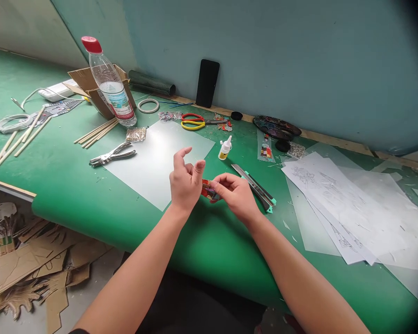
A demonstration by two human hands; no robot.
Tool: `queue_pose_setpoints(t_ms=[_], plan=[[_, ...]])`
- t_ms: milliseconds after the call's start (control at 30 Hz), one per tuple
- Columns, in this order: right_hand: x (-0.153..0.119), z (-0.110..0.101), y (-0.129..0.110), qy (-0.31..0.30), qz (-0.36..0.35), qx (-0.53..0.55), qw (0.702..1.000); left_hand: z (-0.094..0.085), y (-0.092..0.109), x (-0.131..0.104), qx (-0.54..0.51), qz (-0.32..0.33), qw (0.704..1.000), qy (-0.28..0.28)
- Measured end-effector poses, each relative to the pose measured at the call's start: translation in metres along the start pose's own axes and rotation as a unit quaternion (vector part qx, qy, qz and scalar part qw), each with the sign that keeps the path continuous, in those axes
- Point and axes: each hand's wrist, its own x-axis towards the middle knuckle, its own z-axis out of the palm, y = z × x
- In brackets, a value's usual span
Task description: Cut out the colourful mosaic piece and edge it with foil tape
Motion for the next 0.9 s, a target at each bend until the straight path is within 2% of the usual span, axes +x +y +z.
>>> queue_pose_setpoints(t_ms=[167, 633, 900], plan=[[0.001, -0.002, 0.003, 0.04, -0.017, -0.08, 0.996, -0.001, -0.001, -0.002, 0.022, 0.039, 0.999, -0.002], [0.006, -0.007, 0.002, 0.021, -0.012, -0.078, 0.997, -0.002, 0.001, 0.002, 0.008, -0.035, 0.998, 0.047], [0.01, -0.009, 0.01, 0.079, -0.014, -0.028, 0.996, -0.003, -0.002, 0.003, -0.002, -0.059, 0.997, 0.058]])
